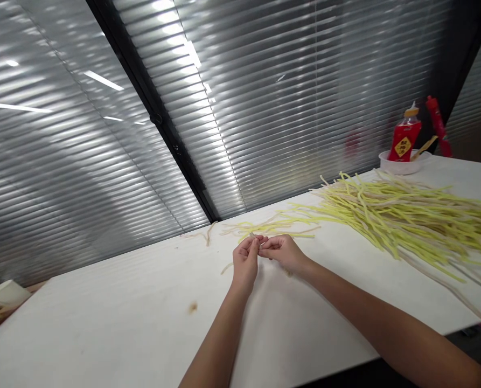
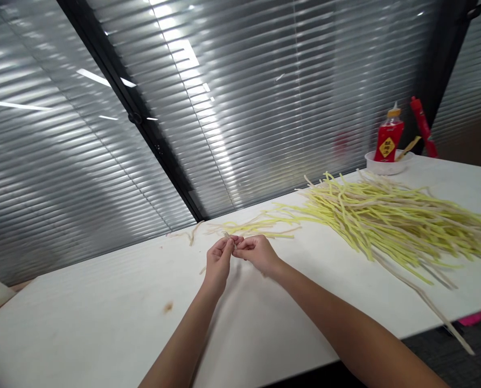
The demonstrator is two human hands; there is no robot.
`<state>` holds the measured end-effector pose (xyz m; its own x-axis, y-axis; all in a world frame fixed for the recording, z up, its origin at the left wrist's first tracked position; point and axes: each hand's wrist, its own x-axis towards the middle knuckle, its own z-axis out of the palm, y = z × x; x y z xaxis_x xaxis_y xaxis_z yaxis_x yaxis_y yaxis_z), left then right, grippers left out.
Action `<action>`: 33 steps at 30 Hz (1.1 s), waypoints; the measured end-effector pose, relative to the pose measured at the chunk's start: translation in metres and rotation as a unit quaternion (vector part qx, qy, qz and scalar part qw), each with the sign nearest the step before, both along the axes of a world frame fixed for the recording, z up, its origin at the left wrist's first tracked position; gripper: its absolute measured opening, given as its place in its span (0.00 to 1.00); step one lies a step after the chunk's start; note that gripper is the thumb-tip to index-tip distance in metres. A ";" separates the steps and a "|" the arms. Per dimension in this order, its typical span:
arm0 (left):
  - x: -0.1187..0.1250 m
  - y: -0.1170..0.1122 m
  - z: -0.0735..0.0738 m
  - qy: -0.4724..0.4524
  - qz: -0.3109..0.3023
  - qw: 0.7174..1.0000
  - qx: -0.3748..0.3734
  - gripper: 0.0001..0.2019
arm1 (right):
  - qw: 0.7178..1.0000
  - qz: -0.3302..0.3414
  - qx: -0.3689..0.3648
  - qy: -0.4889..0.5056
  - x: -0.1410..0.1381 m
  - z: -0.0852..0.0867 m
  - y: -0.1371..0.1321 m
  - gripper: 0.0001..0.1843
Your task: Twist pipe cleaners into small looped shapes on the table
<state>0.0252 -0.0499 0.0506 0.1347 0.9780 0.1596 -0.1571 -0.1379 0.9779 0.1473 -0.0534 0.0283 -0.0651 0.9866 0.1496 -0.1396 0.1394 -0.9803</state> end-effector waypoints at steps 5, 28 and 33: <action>-0.003 0.004 -0.001 -0.028 0.008 0.999 -0.026 0.15 | 0.999 0.034 0.009 0.006 -0.001 -0.005 0.003 0.16; -0.012 0.012 -0.002 -0.106 -0.036 0.936 -0.335 0.13 | 0.822 -0.067 -0.105 -0.556 0.046 0.002 0.003 0.13; -0.010 0.011 -0.001 -0.111 -0.054 0.930 -0.345 0.12 | 0.891 -0.070 -0.053 -0.445 0.042 0.009 0.002 0.12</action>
